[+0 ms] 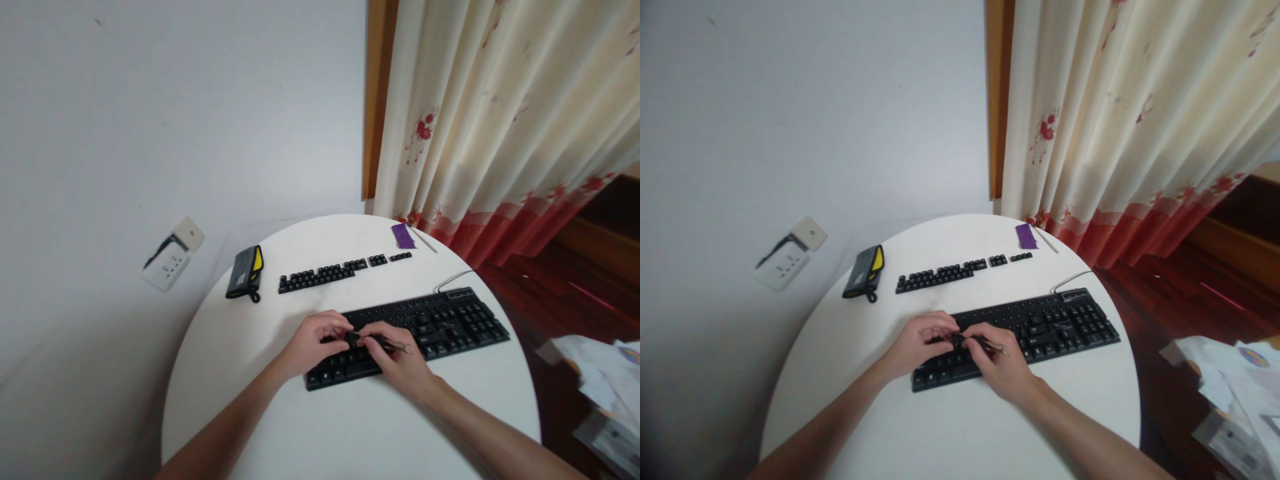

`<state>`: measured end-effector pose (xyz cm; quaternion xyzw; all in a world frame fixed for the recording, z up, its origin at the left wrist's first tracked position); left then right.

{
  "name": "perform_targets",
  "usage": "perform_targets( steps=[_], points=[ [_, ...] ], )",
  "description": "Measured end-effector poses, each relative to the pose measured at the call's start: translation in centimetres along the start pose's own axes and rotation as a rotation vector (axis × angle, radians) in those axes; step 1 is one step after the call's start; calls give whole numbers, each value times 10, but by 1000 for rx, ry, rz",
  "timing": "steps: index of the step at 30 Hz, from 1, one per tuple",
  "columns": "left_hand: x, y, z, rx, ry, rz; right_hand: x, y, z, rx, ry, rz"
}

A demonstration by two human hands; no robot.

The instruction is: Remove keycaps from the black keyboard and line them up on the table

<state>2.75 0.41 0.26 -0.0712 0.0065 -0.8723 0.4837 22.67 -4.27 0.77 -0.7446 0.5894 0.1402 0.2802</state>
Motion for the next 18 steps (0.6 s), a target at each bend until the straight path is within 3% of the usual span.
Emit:
perform_targets(
  steps=[10, 18],
  points=[
    [-1, 2, 1, -39, -19, 62, 0, 1, 0, 6, -5, -8],
    [0, 0, 3, -144, 75, 104, 4, 4, 11, -114, 154, 143]
  ],
)
Point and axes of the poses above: each hand's wrist, its own x-axis away from the middle knuckle, its own y-axis out of the palm, z = x × y, the point moved 2 cm from there along -x, towards the middle knuckle, and after that the axes turned 13 degrees about -y, right-handed, at the moved point
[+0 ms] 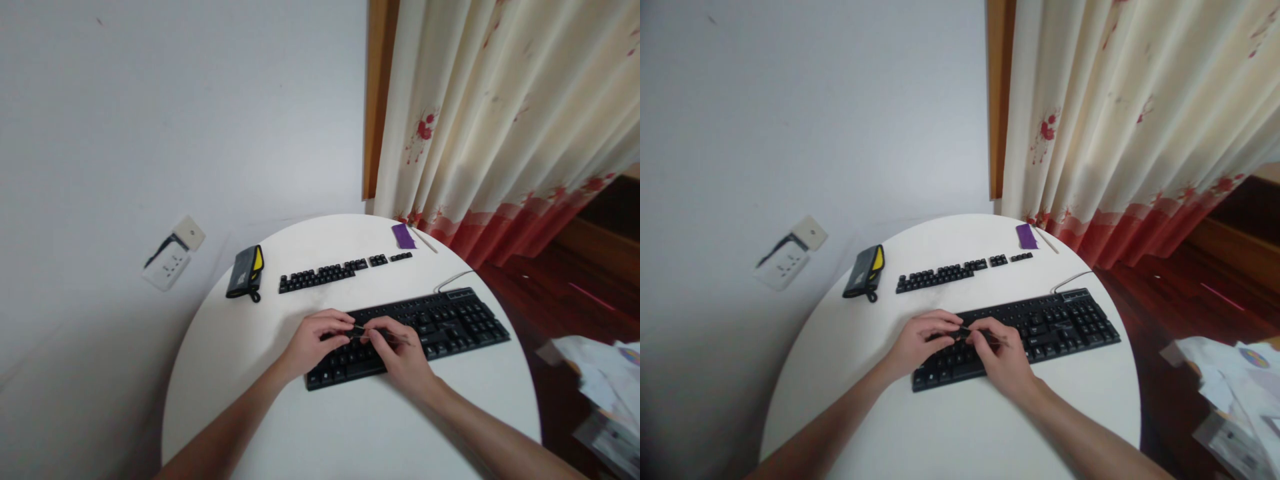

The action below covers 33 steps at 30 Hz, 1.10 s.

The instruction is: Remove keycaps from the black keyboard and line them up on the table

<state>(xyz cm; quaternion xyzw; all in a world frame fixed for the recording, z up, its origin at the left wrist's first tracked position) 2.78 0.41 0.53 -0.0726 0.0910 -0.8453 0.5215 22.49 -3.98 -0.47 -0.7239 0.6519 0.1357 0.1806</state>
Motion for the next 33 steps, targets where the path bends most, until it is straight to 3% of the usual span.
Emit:
perform_targets(
  steps=[4, 8, 16, 26, 28, 33],
  points=[
    [-1, -5, 1, -47, 30, 63, -3, -7, -3, 96, -5, 56],
    [-2, -6, -1, 61, -14, 87, -9, -15, -11, 201, -156, 78],
    [1, -3, -2, 203, -106, 63, -14, -1, -15, 321, -287, -262],
    [1, -6, -7, 229, -108, 55, -28, 7, -19, 437, -325, -332],
    [0, -10, -5, 193, -80, 90, -41, 3, -17, 483, -307, -309],
    [-4, -21, 1, 118, -17, 314, -86, -16, 5, 717, -190, -195]
  ],
)
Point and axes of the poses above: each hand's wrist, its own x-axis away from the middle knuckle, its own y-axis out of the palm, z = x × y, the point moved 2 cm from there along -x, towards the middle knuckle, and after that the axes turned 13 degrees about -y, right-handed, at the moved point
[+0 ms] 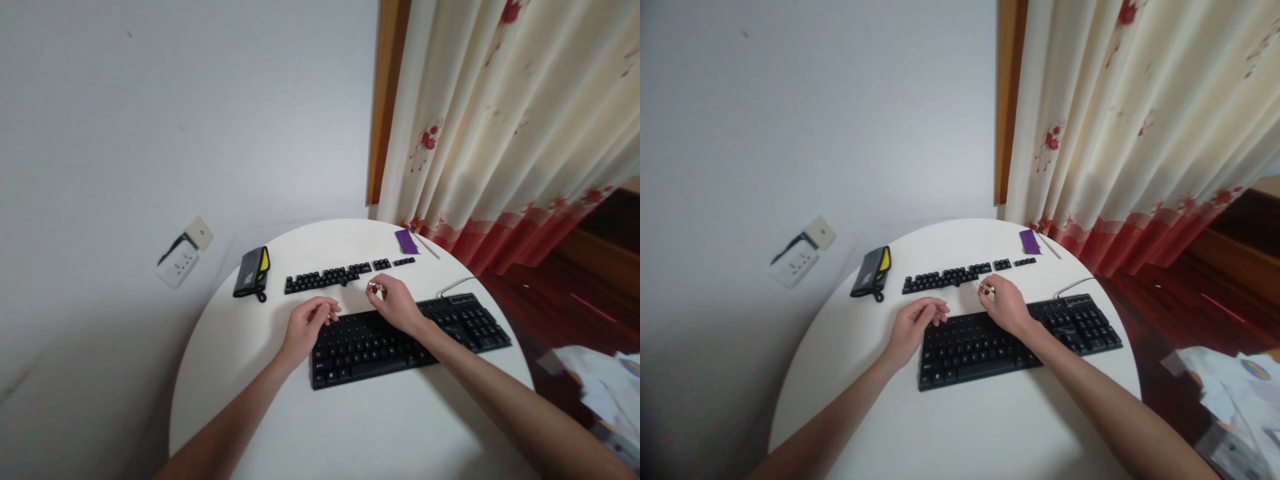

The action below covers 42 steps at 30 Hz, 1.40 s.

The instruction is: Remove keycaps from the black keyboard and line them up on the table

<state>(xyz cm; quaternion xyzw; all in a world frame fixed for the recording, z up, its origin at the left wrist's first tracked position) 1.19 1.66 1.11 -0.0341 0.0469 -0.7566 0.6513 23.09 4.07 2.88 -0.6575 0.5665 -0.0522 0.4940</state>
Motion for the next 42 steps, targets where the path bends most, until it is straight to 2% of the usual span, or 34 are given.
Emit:
perform_targets(
  steps=[4, 8, 13, 14, 17, 19, 22, 26, 33, 38, 42],
  points=[
    [-9, -6, -4, 11, -24, 126, -18, 3, 25, 146, 61, -91],
    [-14, -17, -10, 23, -23, 261, -29, 4, 38, 244, 188, -172],
    [-23, -48, -8, -103, 21, 534, -39, 0, 51, 230, 248, -215],
    [-26, -55, -8, -155, -4, 540, -40, -2, 55, 237, 271, -209],
    [-34, -68, -13, -407, -85, 416, -41, -10, 71, 269, 335, -193],
    [-36, -70, -17, -538, -109, 336, -40, -12, 80, 276, 357, -198],
    [-34, -66, -22, -630, -116, 289, -39, -6, 84, 270, 357, -220],
    [-31, -59, -23, -652, -112, 302, -41, 7, 76, 263, 316, -247],
    [-30, -61, -14, -613, -67, 408, -60, 40, 39, 257, 101, -316],
    [-30, -62, -14, -582, -46, 432, -73, 61, 22, 310, 40, -384],
    [-30, -62, -14, -556, -22, 444, -77, 66, 20, 336, 13, -426]
  ],
)
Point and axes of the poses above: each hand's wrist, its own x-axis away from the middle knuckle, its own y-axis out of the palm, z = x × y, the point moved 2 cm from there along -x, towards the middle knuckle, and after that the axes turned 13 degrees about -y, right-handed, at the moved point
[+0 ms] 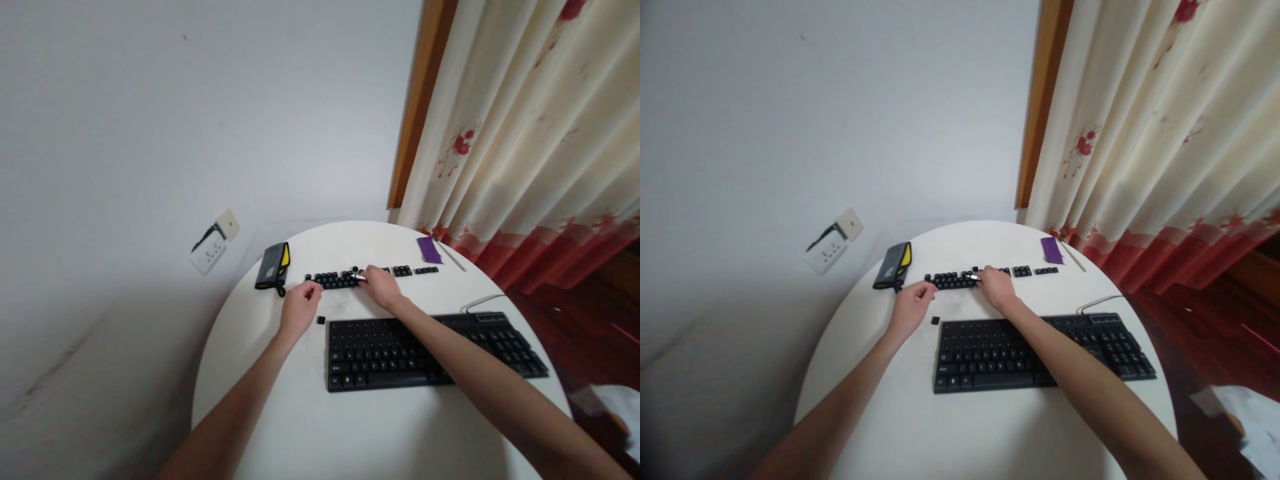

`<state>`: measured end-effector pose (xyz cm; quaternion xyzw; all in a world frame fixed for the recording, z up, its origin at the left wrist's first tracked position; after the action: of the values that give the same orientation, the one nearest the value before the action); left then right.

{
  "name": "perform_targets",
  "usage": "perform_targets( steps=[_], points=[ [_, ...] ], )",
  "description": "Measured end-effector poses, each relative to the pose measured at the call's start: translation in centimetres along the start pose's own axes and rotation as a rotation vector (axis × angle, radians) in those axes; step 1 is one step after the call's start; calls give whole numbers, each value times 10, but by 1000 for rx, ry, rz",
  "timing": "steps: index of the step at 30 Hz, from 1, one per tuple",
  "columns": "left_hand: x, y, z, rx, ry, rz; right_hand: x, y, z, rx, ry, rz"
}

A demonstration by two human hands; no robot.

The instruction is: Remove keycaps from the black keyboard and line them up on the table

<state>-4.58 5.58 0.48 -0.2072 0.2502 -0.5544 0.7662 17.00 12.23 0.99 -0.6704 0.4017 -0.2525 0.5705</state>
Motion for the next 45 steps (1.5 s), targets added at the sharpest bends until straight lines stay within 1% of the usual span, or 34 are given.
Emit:
perform_targets(
  steps=[5, 10, 13, 16, 19, 22, 26, 32, 45],
  points=[
    [2, 0, 5, 14, 3, 2, 2, 3, -1, 17, -10, -14],
    [3, -2, 8, 18, 14, 3, 4, 2, -2, 9, 8, 3],
    [3, -3, 7, 39, 13, 19, -4, -6, 6, 2, 46, 38],
    [2, -3, 6, 63, 11, 27, -23, -14, 20, -9, 103, 51],
    [2, -3, 6, 65, 9, 29, -46, -15, 31, -33, 131, 8],
    [2, -2, 6, 62, -3, 25, -66, -12, 34, -58, 118, -59],
    [2, -3, 6, 68, -12, 21, -79, -6, 34, -71, 81, -138],
    [3, -4, 8, 84, 0, 20, -84, -1, 36, -60, 40, -189],
    [4, -3, 9, 142, -17, 25, -85, -3, 34, -60, 16, -244]
  ],
)
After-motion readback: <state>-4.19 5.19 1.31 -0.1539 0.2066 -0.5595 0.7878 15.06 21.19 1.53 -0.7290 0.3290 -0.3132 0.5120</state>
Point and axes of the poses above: each hand's wrist, its own x-axis away from the middle knuckle, its own y-axis out of the palm, z = x × y, the point moved 2 cm from there along -x, towards the middle knuckle, and after that the axes turned 13 degrees about -y, right-handed, at the moved point
